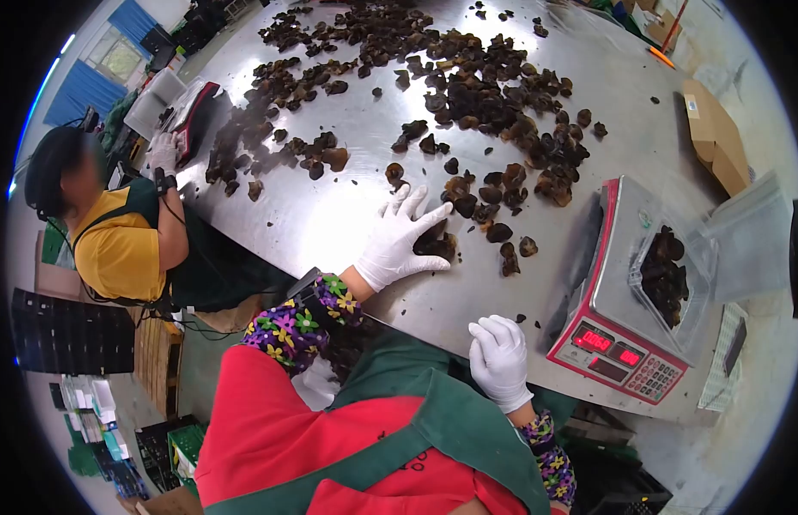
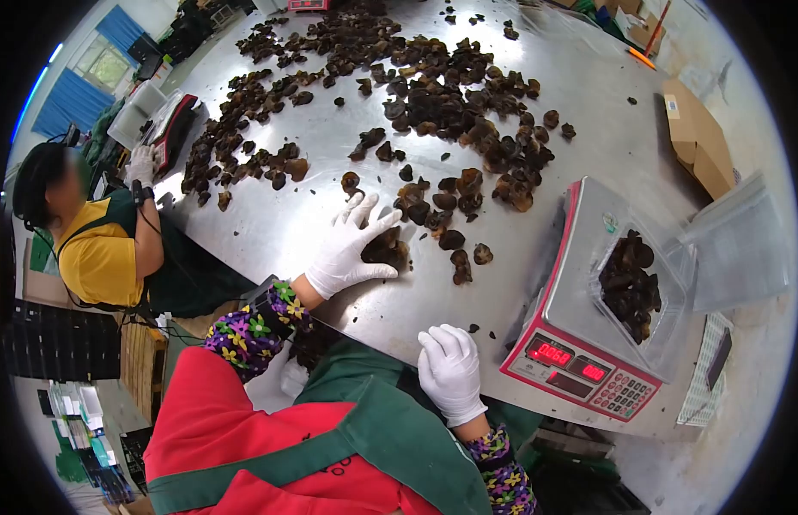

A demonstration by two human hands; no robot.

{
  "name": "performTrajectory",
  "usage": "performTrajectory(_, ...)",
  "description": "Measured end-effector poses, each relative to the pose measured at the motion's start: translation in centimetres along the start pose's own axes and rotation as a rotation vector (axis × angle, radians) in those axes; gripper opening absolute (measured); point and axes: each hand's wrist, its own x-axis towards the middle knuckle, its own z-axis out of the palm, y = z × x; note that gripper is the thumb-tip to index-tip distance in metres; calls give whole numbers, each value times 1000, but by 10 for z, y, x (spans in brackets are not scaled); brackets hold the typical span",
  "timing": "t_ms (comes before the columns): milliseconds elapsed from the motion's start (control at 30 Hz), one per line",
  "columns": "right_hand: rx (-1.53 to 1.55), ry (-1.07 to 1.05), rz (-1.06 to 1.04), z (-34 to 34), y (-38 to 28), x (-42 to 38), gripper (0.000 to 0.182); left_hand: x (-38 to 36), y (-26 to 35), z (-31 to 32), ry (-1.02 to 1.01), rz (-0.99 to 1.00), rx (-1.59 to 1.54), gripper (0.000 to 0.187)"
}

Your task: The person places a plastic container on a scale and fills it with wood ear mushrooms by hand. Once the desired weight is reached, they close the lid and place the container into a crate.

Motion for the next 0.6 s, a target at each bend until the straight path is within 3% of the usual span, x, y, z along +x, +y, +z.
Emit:
performTrajectory(33,8,-3,3,0,0,0,29,2,2,1,-51,40,14,82)
performTrajectory(67,2,0,7,-1,1,1,29,3,6,1,-25,71,-19,63)
performTrajectory(167,5,29,-3,-2,-1,2,31,-5,5,14,6,70,-58,47)
performTrajectory(200,16,24,-8,-2,0,2,30,-4,4,19,120,111,-109,33)
performTrajectory(400,4,44,-14,-1,1,-1,23,3,20,-13,267,24,-248,26)
performTrajectory(467,11,41,-23,0,4,-3,19,27,42,-48,385,138,-62,29)
performTrajectory(600,50,59,-27,-4,3,-4,22,79,113,-96,461,237,-165,28)
